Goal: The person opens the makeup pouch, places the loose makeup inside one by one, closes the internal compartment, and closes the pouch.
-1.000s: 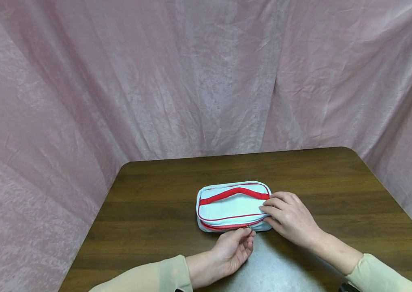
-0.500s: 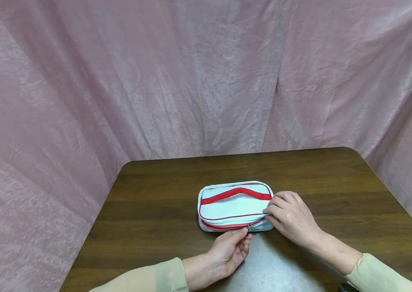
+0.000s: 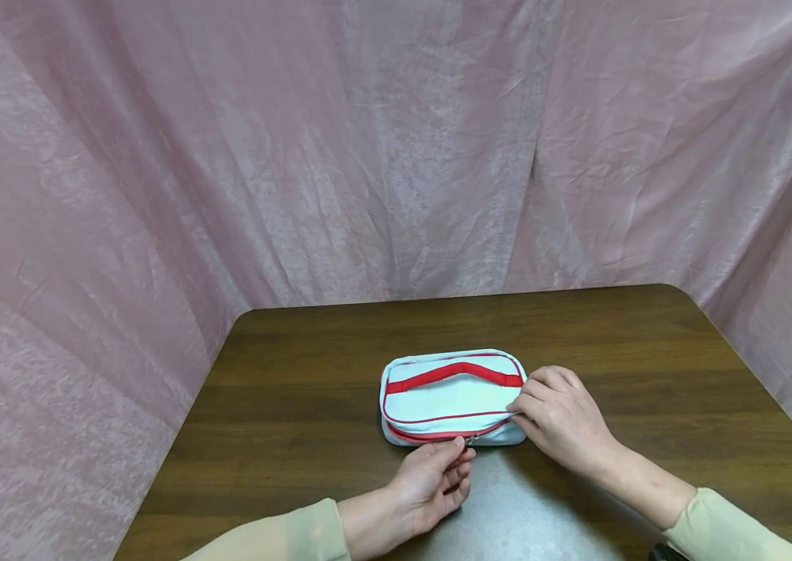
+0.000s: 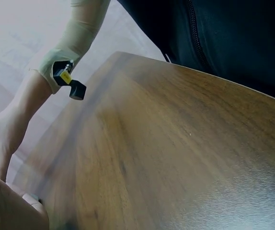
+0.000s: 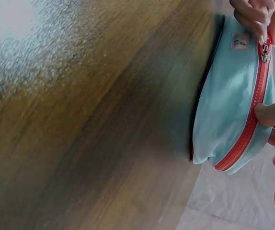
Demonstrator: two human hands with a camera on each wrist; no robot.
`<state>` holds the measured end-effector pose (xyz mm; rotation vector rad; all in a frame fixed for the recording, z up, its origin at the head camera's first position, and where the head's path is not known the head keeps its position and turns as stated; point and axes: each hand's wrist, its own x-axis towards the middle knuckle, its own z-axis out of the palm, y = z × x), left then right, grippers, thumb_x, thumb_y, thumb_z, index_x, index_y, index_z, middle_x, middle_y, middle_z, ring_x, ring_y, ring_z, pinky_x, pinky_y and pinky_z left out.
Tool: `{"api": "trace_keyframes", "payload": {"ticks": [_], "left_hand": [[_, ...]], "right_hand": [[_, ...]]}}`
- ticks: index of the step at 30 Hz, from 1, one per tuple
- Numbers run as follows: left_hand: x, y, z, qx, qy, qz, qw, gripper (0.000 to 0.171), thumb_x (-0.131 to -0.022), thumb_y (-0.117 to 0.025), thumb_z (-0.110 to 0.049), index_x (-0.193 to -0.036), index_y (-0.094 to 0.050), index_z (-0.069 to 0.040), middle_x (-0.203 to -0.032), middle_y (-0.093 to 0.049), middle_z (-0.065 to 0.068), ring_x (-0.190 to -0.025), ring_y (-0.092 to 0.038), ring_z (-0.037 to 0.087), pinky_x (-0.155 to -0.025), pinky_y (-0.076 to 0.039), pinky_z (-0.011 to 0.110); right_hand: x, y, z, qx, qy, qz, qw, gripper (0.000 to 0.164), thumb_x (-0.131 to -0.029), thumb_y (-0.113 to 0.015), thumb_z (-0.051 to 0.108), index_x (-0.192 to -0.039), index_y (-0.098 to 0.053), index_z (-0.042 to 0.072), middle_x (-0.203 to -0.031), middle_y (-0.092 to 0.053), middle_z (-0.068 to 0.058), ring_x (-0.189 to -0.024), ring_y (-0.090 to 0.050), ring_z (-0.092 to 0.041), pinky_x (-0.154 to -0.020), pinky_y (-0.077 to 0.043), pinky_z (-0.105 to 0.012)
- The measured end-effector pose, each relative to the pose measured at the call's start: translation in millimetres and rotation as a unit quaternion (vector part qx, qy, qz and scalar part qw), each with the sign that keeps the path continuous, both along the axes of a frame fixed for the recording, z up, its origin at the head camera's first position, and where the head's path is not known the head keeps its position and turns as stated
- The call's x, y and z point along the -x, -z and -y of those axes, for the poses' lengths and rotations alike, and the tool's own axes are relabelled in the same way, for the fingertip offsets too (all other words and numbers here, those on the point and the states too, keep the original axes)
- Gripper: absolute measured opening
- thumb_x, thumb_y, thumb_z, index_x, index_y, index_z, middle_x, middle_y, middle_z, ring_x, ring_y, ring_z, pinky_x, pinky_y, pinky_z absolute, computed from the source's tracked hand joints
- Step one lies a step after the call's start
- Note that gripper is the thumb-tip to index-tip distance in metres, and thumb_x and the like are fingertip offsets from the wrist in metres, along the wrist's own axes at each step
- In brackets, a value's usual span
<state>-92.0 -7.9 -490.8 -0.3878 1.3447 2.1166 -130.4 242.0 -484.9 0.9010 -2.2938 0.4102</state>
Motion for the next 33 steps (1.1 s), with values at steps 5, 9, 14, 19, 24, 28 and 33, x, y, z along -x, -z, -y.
{"api": "trace_keyframes", "payload": {"ticks": [5, 9, 14, 19, 24, 28, 33], "left_hand": [[-0.7, -1.0, 5, 0.014, -0.011, -0.002, 0.9998, 0.022, -0.1, -0.07, -0.027, -0.111, -0.061, -0.01, -0.097, -0.071, 0.0, -0.08, -0.06, 0.01, -0.07, -0.053, 0.024], [-1.5, -0.8, 9, 0.022, -0.023, -0.008, 0.9994, 0.02, -0.099, -0.07, -0.026, -0.109, -0.063, -0.01, -0.096, -0.071, 0.0, -0.08, -0.06, 0.01, -0.069, -0.053, 0.023], [-1.5, -0.5, 16, 0.024, -0.031, -0.004, 0.9992, 0.019, -0.098, -0.072, -0.027, -0.106, -0.065, -0.011, -0.095, -0.072, -0.001, -0.08, -0.06, 0.01, -0.069, -0.052, 0.024], [-1.0, -1.3, 24, 0.029, -0.034, 0.002, 0.999, 0.022, -0.098, -0.072, -0.027, -0.108, -0.063, -0.01, -0.095, -0.072, -0.001, -0.08, -0.061, 0.01, -0.069, -0.052, 0.023], [-1.7, -2.4, 30, 0.035, -0.033, -0.004, 0.9989, 0.024, -0.098, -0.072, -0.028, -0.109, -0.062, -0.01, -0.096, -0.072, -0.001, -0.079, -0.061, 0.009, -0.068, -0.052, 0.022], [-1.9, -2.3, 37, 0.039, -0.033, -0.003, 0.9987, 0.024, -0.098, -0.071, -0.029, -0.11, -0.062, -0.01, -0.096, -0.072, -0.002, -0.079, -0.061, 0.008, -0.068, -0.052, 0.022], [-1.4, -2.7, 42, 0.04, -0.03, -0.006, 0.9987, 0.025, -0.099, -0.071, -0.03, -0.111, -0.061, -0.01, -0.096, -0.071, -0.002, -0.08, -0.061, 0.008, -0.068, -0.052, 0.021]], "right_hand": [[1.1, -0.5, 1, 0.0, -0.003, -0.005, 1.0, 0.024, -0.071, -0.088, 0.011, -0.087, -0.073, 0.019, -0.087, -0.068, 0.007, -0.099, -0.059, -0.028, -0.096, -0.04, -0.05], [0.8, -1.3, 1, -0.003, 0.0, -0.001, 1.0, 0.022, -0.072, -0.088, 0.012, -0.086, -0.074, 0.02, -0.087, -0.068, 0.008, -0.1, -0.059, -0.027, -0.097, -0.04, -0.05], [1.5, -0.8, 1, -0.003, -0.004, -0.004, 1.0, 0.018, -0.074, -0.086, 0.014, -0.086, -0.074, 0.019, -0.086, -0.068, 0.007, -0.1, -0.059, -0.028, -0.098, -0.039, -0.05], [2.7, 0.4, 0, 0.001, -0.01, -0.014, 1.0, 0.017, -0.074, -0.085, 0.014, -0.085, -0.074, 0.019, -0.085, -0.067, 0.007, -0.098, -0.059, -0.028, -0.097, -0.04, -0.05], [2.8, -0.1, 0, 0.0, -0.009, -0.013, 1.0, 0.017, -0.074, -0.084, 0.013, -0.085, -0.074, 0.019, -0.085, -0.067, 0.007, -0.099, -0.058, -0.029, -0.097, -0.039, -0.05], [2.4, -0.2, 0, 0.0, -0.009, -0.011, 1.0, 0.016, -0.074, -0.084, 0.013, -0.085, -0.074, 0.019, -0.085, -0.066, 0.007, -0.099, -0.058, -0.029, -0.097, -0.039, -0.049], [2.3, -0.4, 1, 0.0, -0.012, -0.01, 1.0, 0.015, -0.074, -0.083, 0.013, -0.085, -0.074, 0.019, -0.085, -0.066, 0.008, -0.099, -0.058, -0.028, -0.097, -0.039, -0.049]]}}
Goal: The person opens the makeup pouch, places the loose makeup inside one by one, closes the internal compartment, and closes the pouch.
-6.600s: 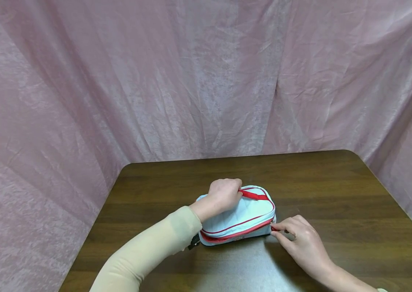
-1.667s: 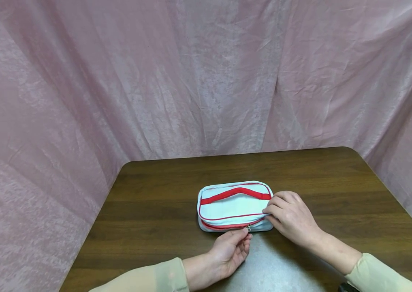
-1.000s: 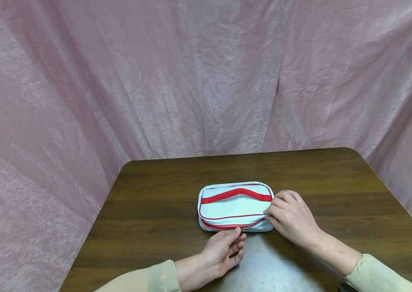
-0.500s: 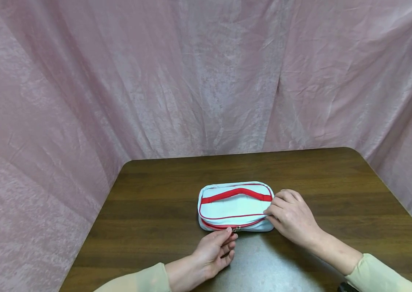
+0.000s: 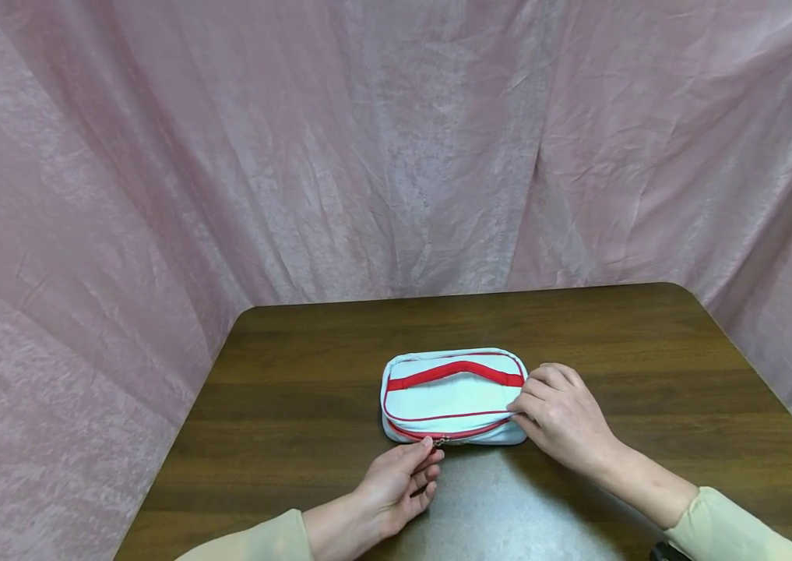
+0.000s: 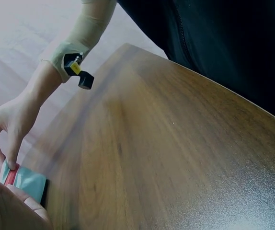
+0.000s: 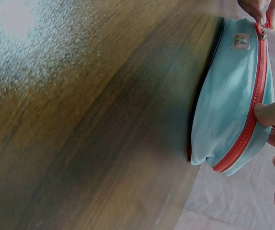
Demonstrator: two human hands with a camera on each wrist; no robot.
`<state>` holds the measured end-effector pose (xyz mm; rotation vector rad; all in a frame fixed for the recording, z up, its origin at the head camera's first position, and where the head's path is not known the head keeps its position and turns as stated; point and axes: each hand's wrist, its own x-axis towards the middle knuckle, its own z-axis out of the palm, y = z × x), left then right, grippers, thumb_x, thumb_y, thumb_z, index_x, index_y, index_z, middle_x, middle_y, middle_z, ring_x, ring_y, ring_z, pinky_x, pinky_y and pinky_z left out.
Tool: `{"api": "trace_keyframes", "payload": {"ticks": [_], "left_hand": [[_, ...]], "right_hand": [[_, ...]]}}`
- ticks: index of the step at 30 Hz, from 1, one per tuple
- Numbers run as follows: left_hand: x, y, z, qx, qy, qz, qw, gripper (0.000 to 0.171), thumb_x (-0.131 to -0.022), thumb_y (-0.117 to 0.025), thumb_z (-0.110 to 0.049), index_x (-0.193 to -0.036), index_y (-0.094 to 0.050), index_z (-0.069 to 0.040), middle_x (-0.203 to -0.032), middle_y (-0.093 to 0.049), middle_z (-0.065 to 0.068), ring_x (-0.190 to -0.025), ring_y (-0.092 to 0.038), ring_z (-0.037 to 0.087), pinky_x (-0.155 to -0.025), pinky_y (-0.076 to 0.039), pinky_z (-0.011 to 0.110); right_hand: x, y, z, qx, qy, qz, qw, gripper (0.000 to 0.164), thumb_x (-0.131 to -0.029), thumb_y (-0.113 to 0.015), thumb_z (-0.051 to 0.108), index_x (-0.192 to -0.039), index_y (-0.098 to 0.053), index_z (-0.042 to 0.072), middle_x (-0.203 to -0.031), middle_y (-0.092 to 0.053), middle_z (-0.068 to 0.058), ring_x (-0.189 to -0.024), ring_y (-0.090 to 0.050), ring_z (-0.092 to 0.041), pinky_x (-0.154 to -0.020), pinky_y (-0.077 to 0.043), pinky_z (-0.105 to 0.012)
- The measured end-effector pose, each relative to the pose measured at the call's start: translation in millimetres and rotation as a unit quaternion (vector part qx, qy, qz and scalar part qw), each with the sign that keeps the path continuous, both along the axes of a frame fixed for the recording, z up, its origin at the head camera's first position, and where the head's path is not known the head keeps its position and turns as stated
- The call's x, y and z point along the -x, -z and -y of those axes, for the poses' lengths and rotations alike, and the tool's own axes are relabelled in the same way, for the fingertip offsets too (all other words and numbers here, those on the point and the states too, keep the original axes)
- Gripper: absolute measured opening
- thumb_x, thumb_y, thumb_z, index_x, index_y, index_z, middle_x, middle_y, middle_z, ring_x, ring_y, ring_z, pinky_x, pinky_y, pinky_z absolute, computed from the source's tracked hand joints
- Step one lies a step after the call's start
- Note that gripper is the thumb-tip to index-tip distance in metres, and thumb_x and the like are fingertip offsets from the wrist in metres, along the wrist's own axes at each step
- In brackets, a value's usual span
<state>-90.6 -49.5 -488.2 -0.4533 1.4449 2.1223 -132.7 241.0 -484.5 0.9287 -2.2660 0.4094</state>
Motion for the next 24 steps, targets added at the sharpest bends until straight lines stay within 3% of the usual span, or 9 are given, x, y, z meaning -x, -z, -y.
{"api": "trace_keyframes", "payload": {"ticks": [9, 24], "left_hand": [[1.3, -2.6, 11, 0.009, 0.0, -0.01, 0.9999, 0.024, -0.1, -0.07, -0.03, -0.11, -0.063, -0.01, -0.097, -0.07, -0.001, -0.082, -0.06, 0.009, -0.068, -0.052, 0.021], [6.0, -1.7, 30, 0.019, -0.009, -0.012, 0.9997, 0.03, -0.1, -0.07, -0.032, -0.113, -0.06, -0.007, -0.099, -0.07, 0.0, -0.084, -0.06, 0.01, -0.071, -0.052, 0.023]], "right_hand": [[1.2, -0.7, 0, 0.001, -0.006, -0.014, 1.0, 0.017, -0.073, -0.084, 0.014, -0.084, -0.073, 0.019, -0.085, -0.067, 0.007, -0.097, -0.059, -0.028, -0.096, -0.04, -0.05], [-0.4, -1.5, 0, -0.003, 0.003, 0.003, 1.0, 0.018, -0.073, -0.085, 0.011, -0.085, -0.074, 0.019, -0.086, -0.067, 0.007, -0.099, -0.058, -0.029, -0.099, -0.038, -0.049]]}}
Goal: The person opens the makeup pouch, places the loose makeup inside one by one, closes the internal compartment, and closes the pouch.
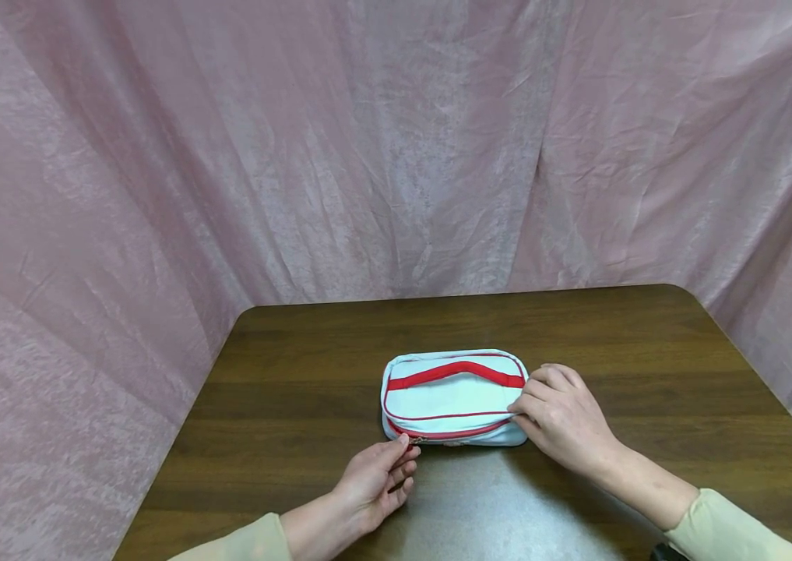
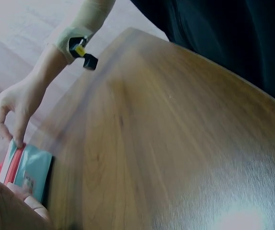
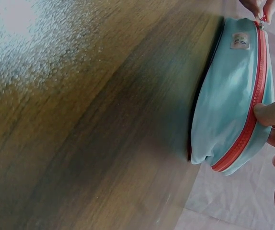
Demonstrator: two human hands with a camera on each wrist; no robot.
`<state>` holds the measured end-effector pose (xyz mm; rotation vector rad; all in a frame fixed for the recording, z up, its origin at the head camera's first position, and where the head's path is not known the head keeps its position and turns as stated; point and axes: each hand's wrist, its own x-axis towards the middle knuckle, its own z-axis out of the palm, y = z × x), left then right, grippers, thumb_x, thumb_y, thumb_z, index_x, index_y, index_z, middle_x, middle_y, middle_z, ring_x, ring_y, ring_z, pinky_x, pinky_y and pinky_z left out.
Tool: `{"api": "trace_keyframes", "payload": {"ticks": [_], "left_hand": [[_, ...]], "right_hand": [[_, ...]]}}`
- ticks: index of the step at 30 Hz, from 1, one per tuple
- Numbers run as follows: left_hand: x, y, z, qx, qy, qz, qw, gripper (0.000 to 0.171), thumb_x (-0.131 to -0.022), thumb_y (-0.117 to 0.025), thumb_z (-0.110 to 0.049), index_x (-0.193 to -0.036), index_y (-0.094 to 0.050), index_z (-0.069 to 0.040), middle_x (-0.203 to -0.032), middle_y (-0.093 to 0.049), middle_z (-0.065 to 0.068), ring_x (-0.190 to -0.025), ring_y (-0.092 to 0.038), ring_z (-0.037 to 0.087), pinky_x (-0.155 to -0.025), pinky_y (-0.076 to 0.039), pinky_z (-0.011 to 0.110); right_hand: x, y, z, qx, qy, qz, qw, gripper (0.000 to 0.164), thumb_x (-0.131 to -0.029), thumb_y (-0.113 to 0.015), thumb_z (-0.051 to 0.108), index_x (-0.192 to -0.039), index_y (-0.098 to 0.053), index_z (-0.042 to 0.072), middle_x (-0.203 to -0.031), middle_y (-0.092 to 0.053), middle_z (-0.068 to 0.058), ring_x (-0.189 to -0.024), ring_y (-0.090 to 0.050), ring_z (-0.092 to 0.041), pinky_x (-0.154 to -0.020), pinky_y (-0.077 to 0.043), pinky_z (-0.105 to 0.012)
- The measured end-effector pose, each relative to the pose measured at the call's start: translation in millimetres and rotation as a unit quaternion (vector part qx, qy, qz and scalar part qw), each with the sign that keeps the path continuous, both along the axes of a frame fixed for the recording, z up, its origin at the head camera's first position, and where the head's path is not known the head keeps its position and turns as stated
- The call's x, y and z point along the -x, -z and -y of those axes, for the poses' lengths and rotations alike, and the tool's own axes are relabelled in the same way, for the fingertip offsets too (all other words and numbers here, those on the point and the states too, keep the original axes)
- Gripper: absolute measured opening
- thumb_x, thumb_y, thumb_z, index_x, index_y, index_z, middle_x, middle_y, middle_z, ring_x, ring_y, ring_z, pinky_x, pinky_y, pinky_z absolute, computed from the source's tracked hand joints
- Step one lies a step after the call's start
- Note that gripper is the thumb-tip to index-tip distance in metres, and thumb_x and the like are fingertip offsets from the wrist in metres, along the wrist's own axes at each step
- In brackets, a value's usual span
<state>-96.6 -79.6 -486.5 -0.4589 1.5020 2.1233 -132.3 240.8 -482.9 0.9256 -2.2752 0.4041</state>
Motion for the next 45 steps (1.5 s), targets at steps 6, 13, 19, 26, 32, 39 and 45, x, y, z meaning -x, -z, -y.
{"api": "trace_keyframes", "payload": {"ticks": [6, 13, 19, 26, 32, 39, 45], "left_hand": [[5.5, -2.2, 15, 0.008, -0.012, -0.01, 0.9998, 0.03, -0.102, -0.066, -0.03, -0.116, -0.059, -0.005, -0.096, -0.07, -0.002, -0.083, -0.06, 0.009, -0.071, -0.052, 0.023], [15.9, -2.7, 30, 0.019, -0.025, -0.017, 0.9994, 0.029, -0.103, -0.064, -0.028, -0.117, -0.058, -0.003, -0.094, -0.07, -0.002, -0.082, -0.059, 0.008, -0.07, -0.052, 0.023], [35.6, -0.7, 43, 0.057, -0.052, -0.037, 0.9963, 0.03, -0.103, -0.066, -0.025, -0.117, -0.058, 0.001, -0.093, -0.072, 0.0, -0.078, -0.06, 0.008, -0.067, -0.052, 0.023], [55.6, 0.2, 51, 0.089, -0.014, -0.032, 0.9954, 0.034, -0.103, -0.065, -0.026, -0.122, -0.058, 0.002, -0.095, -0.071, 0.002, -0.078, -0.061, 0.009, -0.067, -0.053, 0.023], [66.8, -5.6, 57, 0.146, 0.061, -0.062, 0.9855, 0.04, -0.103, -0.065, -0.03, -0.127, -0.06, 0.002, -0.107, -0.07, 0.009, -0.088, -0.063, 0.017, -0.072, -0.055, 0.028], [92.6, -16.6, 57, 0.273, 0.084, -0.169, 0.9431, 0.043, -0.102, -0.065, -0.032, -0.129, -0.064, 0.002, -0.125, -0.065, 0.015, -0.107, -0.061, 0.03, -0.079, -0.056, 0.037], [116.9, -24.4, 54, 0.37, 0.142, -0.219, 0.8917, 0.038, -0.099, -0.068, -0.039, -0.116, -0.071, -0.005, -0.114, -0.066, 0.01, -0.101, -0.059, 0.028, -0.084, -0.053, 0.043]], "right_hand": [[0.7, 0.0, -1, 0.003, -0.002, -0.004, 1.0, 0.017, -0.073, -0.085, 0.011, -0.085, -0.074, 0.019, -0.086, -0.068, 0.007, -0.1, -0.058, -0.029, -0.099, -0.037, -0.049], [0.9, -0.1, -2, 0.004, 0.001, -0.001, 1.0, 0.021, -0.072, -0.086, 0.008, -0.086, -0.074, 0.019, -0.086, -0.068, 0.007, -0.1, -0.059, -0.029, -0.099, -0.037, -0.049], [1.2, -0.3, -3, 0.009, 0.003, 0.001, 1.0, 0.024, -0.071, -0.088, 0.006, -0.087, -0.074, 0.018, -0.085, -0.069, 0.007, -0.101, -0.06, -0.029, -0.1, -0.037, -0.049], [1.3, 0.9, -1, 0.022, -0.002, -0.005, 1.0, 0.024, -0.069, -0.088, 0.007, -0.086, -0.074, 0.017, -0.085, -0.069, 0.007, -0.1, -0.061, -0.031, -0.097, -0.039, -0.05], [-7.0, -3.2, -2, 0.048, 0.015, 0.036, 0.998, 0.019, -0.073, -0.087, 0.014, -0.088, -0.077, 0.019, -0.091, -0.07, 0.01, -0.107, -0.06, -0.032, -0.098, -0.036, -0.051], [-17.8, -12.6, -14, 0.147, 0.123, 0.155, 0.969, 0.016, -0.081, -0.086, 0.02, -0.095, -0.078, 0.021, -0.095, -0.072, 0.011, -0.109, -0.055, -0.025, -0.089, -0.038, -0.049], [-15.3, -16.8, -19, 0.185, 0.186, 0.315, 0.912, 0.017, -0.094, -0.074, 0.042, -0.097, -0.077, 0.025, -0.094, -0.073, 0.012, -0.107, -0.054, -0.024, -0.083, -0.043, -0.043]]}}
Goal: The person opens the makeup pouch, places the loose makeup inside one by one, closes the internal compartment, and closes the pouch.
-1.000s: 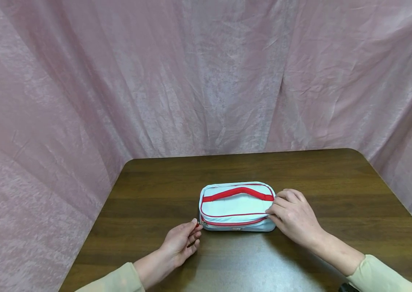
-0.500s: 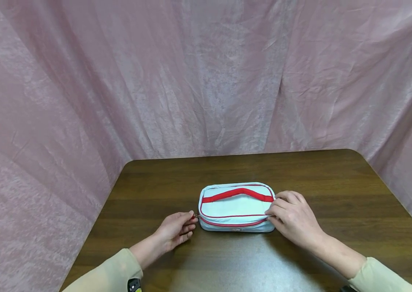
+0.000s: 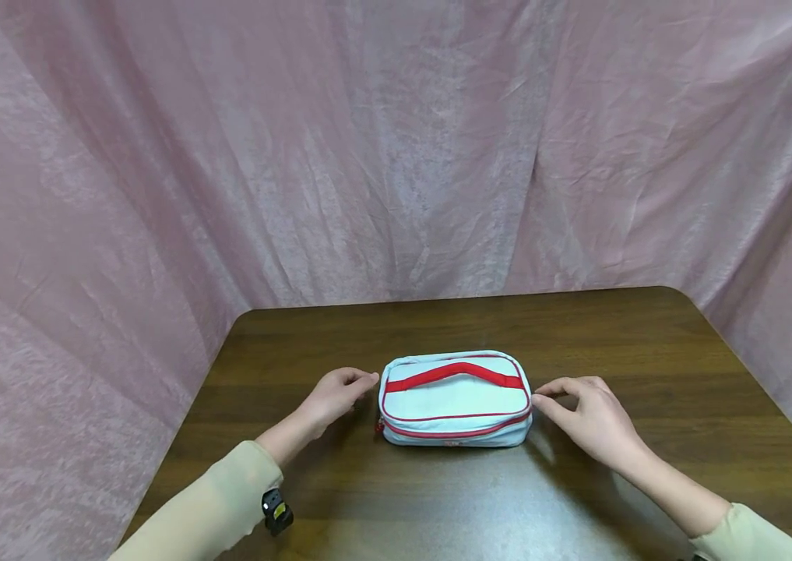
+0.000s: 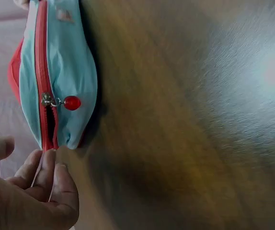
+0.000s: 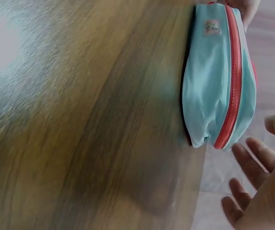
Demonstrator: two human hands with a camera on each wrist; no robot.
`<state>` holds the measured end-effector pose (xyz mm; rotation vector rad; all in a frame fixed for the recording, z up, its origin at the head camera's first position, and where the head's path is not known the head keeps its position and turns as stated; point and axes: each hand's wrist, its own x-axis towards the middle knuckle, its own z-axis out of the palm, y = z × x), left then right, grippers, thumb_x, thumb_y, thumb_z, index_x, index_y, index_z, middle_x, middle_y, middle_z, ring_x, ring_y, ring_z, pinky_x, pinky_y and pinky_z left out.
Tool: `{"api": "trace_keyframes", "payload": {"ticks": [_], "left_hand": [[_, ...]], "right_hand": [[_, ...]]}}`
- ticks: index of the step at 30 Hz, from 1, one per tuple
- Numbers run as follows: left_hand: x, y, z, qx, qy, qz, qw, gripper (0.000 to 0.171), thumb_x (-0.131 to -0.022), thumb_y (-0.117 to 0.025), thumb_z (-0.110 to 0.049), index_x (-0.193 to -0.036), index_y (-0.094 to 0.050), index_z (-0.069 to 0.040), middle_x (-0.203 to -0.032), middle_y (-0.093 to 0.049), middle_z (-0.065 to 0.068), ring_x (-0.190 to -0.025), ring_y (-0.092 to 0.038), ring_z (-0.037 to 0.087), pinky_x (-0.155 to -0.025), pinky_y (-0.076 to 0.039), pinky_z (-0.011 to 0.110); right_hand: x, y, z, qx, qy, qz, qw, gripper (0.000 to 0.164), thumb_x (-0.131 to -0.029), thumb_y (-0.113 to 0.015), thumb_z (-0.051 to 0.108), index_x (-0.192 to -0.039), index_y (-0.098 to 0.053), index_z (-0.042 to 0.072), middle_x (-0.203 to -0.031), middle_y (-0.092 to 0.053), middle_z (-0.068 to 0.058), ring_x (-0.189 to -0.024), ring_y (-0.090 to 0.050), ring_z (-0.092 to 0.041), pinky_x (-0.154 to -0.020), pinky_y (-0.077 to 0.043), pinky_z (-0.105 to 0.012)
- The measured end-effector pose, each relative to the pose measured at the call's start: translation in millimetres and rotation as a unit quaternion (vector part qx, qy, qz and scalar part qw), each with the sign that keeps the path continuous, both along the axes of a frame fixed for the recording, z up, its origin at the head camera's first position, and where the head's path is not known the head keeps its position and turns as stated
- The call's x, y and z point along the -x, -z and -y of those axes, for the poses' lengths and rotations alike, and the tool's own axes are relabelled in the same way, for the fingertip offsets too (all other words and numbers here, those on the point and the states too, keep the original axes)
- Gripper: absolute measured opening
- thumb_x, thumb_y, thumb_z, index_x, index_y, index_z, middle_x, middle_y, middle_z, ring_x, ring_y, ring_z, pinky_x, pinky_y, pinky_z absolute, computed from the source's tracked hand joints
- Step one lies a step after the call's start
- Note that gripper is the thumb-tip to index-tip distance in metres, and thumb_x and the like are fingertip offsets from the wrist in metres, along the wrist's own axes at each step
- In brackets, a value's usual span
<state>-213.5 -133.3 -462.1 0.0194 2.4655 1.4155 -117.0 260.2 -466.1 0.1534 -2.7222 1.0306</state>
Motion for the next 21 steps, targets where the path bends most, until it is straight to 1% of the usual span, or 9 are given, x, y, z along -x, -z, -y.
{"api": "trace_keyframes", "payload": {"ticks": [2, 5, 8, 11, 15, 18, 21], "left_hand": [[5.0, -0.4, -3, 0.026, 0.023, -0.008, 0.9994, 0.037, -0.098, -0.069, -0.04, -0.112, -0.072, -0.006, -0.108, -0.066, 0.008, -0.097, -0.058, 0.026, -0.081, -0.051, 0.041], [10.6, 1.8, -9, 0.046, 0.043, -0.022, 0.9978, 0.033, -0.096, -0.073, -0.035, -0.108, -0.07, -0.005, -0.103, -0.068, 0.005, -0.093, -0.059, 0.021, -0.077, -0.05, 0.037], [14.0, 5.1, -13, 0.046, 0.042, -0.02, 0.9979, 0.032, -0.094, -0.076, -0.028, -0.112, -0.067, -0.003, -0.099, -0.071, 0.005, -0.093, -0.064, 0.02, -0.079, -0.051, 0.038], [15.3, 5.8, -16, 0.036, 0.04, -0.008, 0.9985, 0.041, -0.093, -0.077, -0.023, -0.125, -0.063, 0.0, -0.1, -0.072, 0.007, -0.096, -0.065, 0.022, -0.084, -0.053, 0.041], [15.0, 3.4, -18, 0.016, 0.037, 0.014, 0.9991, 0.054, -0.094, -0.075, -0.02, -0.14, -0.056, 0.0, -0.1, -0.071, 0.008, -0.099, -0.065, 0.028, -0.087, -0.053, 0.047], [13.4, 2.4, -19, 0.002, 0.045, 0.026, 0.9987, 0.058, -0.094, -0.075, -0.018, -0.146, -0.053, -0.002, -0.097, -0.072, 0.008, -0.096, -0.067, 0.029, -0.086, -0.053, 0.048], [10.2, 1.4, -20, -0.005, 0.056, 0.032, 0.9979, 0.062, -0.093, -0.075, -0.018, -0.149, -0.051, -0.004, -0.092, -0.071, 0.007, -0.09, -0.068, 0.027, -0.082, -0.053, 0.047]], "right_hand": [[3.0, -1.0, 1, 0.012, -0.003, 0.045, 0.999, 0.027, -0.095, -0.071, 0.05, -0.098, -0.076, 0.023, -0.093, -0.073, 0.011, -0.103, -0.057, -0.022, -0.081, -0.044, -0.04], [8.5, -1.3, 4, 0.026, -0.003, 0.091, 0.996, 0.037, -0.093, -0.069, 0.056, -0.098, -0.073, 0.02, -0.089, -0.071, 0.008, -0.095, -0.061, -0.018, -0.076, -0.046, -0.037], [13.2, -0.6, 8, 0.035, 0.005, 0.113, 0.993, 0.038, -0.092, -0.071, 0.056, -0.097, -0.069, 0.018, -0.087, -0.069, 0.006, -0.086, -0.062, -0.014, -0.073, -0.046, -0.035], [17.3, 0.3, 10, 0.046, 0.011, 0.125, 0.991, 0.035, -0.092, -0.074, 0.05, -0.097, -0.067, 0.016, -0.085, -0.067, 0.003, -0.079, -0.059, -0.014, -0.07, -0.045, -0.034], [25.0, -0.6, 11, 0.064, 0.009, 0.128, 0.99, 0.026, -0.092, -0.074, 0.037, -0.099, -0.065, 0.014, -0.085, -0.065, 0.001, -0.078, -0.058, -0.016, -0.068, -0.044, -0.034], [34.2, -2.6, 11, 0.071, 0.005, 0.119, 0.99, 0.019, -0.092, -0.072, 0.027, -0.101, -0.066, 0.012, -0.086, -0.067, 0.001, -0.08, -0.06, -0.016, -0.071, -0.045, -0.035], [46.1, -5.2, 10, 0.068, 0.007, 0.108, 0.992, 0.015, -0.092, -0.07, 0.022, -0.101, -0.067, 0.011, -0.088, -0.068, -0.001, -0.082, -0.061, -0.017, -0.073, -0.045, -0.035]]}}
